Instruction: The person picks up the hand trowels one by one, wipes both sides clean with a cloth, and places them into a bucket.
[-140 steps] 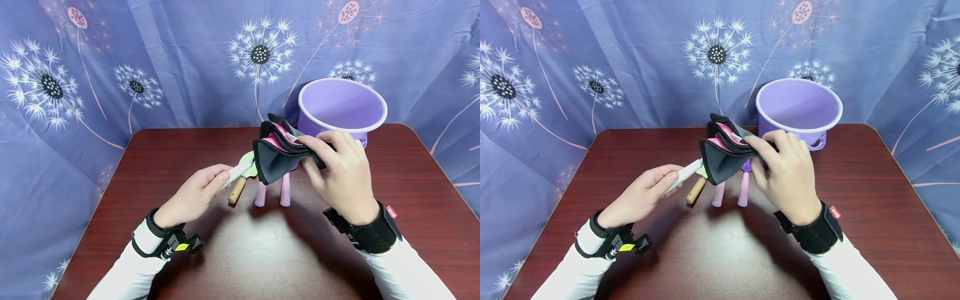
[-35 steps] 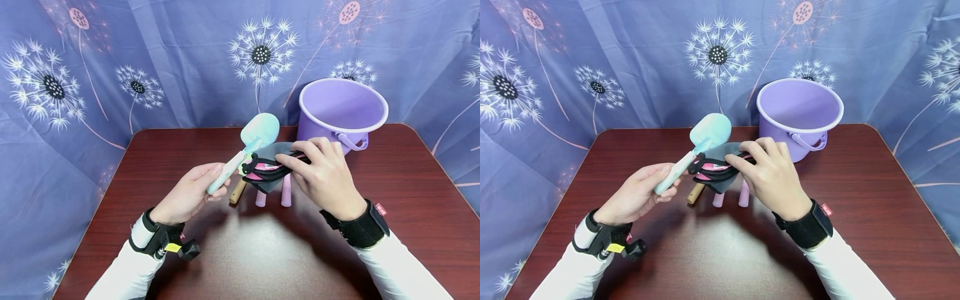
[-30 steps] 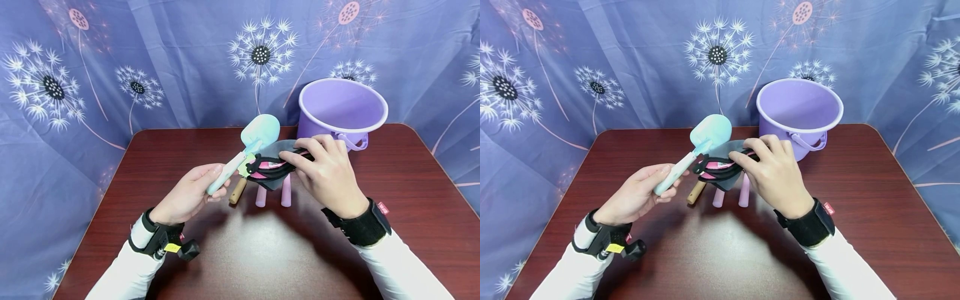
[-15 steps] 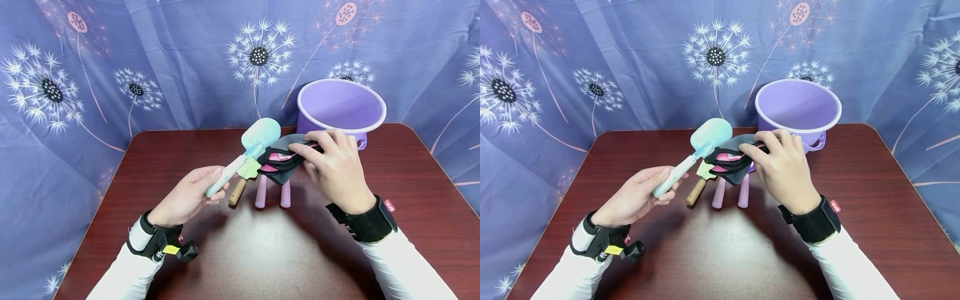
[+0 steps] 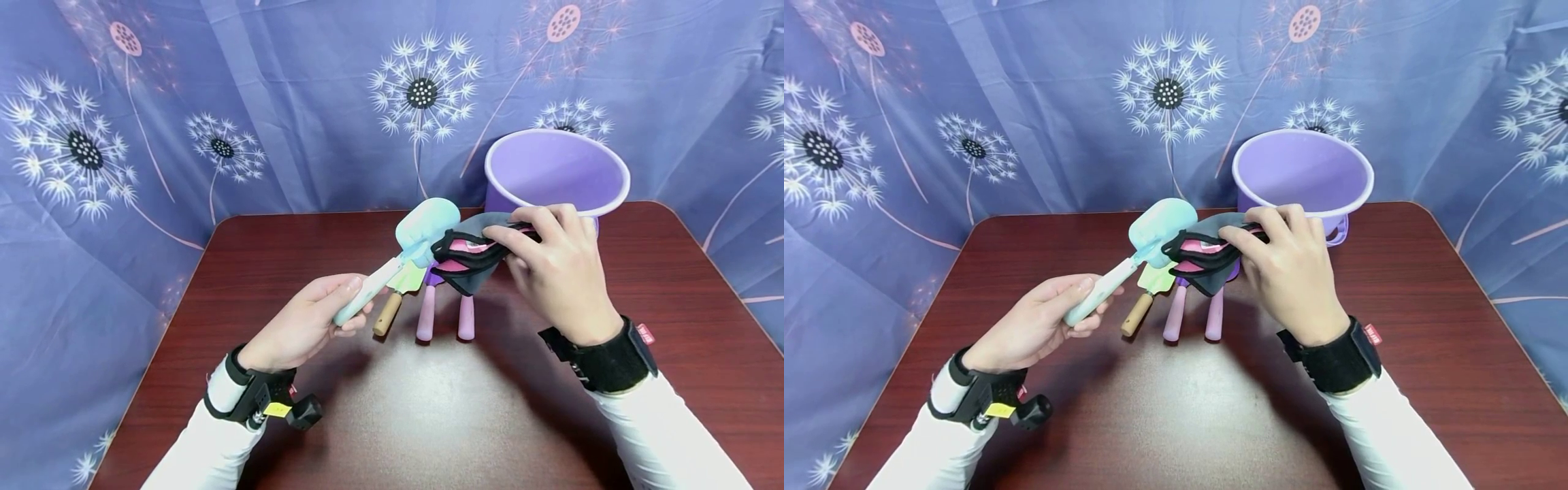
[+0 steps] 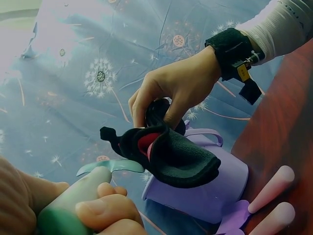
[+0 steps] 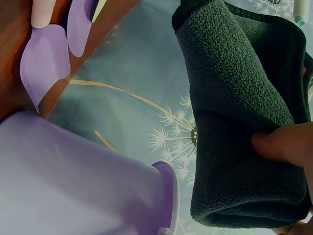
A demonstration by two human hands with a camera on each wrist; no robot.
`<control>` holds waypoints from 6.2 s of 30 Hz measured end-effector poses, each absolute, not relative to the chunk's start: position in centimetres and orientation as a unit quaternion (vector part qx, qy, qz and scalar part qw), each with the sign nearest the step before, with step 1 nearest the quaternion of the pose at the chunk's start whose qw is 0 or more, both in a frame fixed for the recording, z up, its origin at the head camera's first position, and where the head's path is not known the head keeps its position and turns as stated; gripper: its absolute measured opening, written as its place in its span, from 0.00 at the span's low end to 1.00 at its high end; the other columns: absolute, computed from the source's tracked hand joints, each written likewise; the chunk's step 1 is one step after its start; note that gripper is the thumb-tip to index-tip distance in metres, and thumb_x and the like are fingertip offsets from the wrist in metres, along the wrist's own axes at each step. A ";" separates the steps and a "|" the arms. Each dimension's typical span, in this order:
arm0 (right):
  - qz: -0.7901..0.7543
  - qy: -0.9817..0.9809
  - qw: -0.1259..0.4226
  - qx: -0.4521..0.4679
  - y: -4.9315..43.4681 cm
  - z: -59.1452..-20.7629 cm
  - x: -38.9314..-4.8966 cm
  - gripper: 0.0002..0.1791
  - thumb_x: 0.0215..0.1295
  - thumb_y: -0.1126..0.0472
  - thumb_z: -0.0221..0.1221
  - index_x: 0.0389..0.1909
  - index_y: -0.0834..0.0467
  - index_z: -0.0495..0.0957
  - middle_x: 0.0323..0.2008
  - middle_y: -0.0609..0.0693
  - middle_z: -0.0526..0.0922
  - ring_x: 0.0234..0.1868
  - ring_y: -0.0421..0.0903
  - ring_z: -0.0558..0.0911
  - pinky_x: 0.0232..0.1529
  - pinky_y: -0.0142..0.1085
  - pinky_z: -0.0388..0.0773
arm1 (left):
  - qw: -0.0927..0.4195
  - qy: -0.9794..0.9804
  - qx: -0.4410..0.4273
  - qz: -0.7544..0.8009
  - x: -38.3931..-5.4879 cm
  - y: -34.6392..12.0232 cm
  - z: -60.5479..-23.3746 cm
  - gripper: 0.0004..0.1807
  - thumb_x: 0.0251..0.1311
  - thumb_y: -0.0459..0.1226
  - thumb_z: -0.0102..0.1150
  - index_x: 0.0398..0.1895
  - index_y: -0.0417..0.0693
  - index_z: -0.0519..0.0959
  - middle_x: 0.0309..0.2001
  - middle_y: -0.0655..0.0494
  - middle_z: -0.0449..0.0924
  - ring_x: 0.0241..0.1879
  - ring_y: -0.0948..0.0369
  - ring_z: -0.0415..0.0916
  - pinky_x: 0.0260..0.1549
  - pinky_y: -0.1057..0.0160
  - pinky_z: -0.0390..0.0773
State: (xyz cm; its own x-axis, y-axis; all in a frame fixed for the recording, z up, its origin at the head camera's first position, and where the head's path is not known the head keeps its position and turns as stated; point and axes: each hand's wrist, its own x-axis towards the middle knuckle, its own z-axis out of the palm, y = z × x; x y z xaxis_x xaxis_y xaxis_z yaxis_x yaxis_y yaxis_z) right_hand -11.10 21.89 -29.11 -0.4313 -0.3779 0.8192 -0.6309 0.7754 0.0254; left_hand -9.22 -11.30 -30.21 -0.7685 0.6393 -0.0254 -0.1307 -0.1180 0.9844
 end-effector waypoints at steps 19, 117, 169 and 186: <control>0.134 -0.851 0.423 0.279 22.8 -29.2 -11.4 0.18 0.61 0.68 0.53 0.47 0.54 0.85 0.42 0.59 0.79 0.37 0.63 0.69 0.33 0.56 0.59 | 0.243 0.661 0.218 0.676 -9.1 -11.5 -30.2 0.20 0.80 0.42 0.39 0.39 0.31 0.69 0.24 0.47 0.55 0.25 0.57 0.54 0.29 0.63 0.58; 0.279 -0.855 0.345 0.269 20.9 -29.1 -9.6 0.16 0.60 0.62 0.62 0.50 0.57 0.83 0.41 0.47 0.83 0.37 0.45 0.76 0.43 0.45 0.67 | 0.054 0.861 0.243 0.444 -8.6 -11.0 -30.6 0.13 0.76 0.49 0.46 0.55 0.60 0.76 0.40 0.57 0.72 0.41 0.58 0.69 0.39 0.57 0.67; 0.271 -0.865 0.390 0.163 21.4 -29.2 -9.7 0.16 0.59 0.60 0.61 0.48 0.56 0.85 0.42 0.49 0.85 0.44 0.50 0.81 0.40 0.50 0.69 | 0.143 0.797 0.230 0.540 -8.5 -11.1 -30.0 0.13 0.77 0.48 0.45 0.49 0.56 0.79 0.28 0.51 0.71 0.29 0.56 0.66 0.29 0.64 0.65; 0.229 -0.871 0.374 0.221 20.7 -29.9 -9.9 0.17 0.58 0.61 0.60 0.48 0.54 0.85 0.38 0.49 0.82 0.39 0.49 0.78 0.36 0.49 0.61 | 0.193 0.719 0.222 0.630 -8.6 -11.2 -30.0 0.17 0.78 0.44 0.42 0.43 0.40 0.76 0.26 0.43 0.64 0.29 0.53 0.63 0.30 0.61 0.64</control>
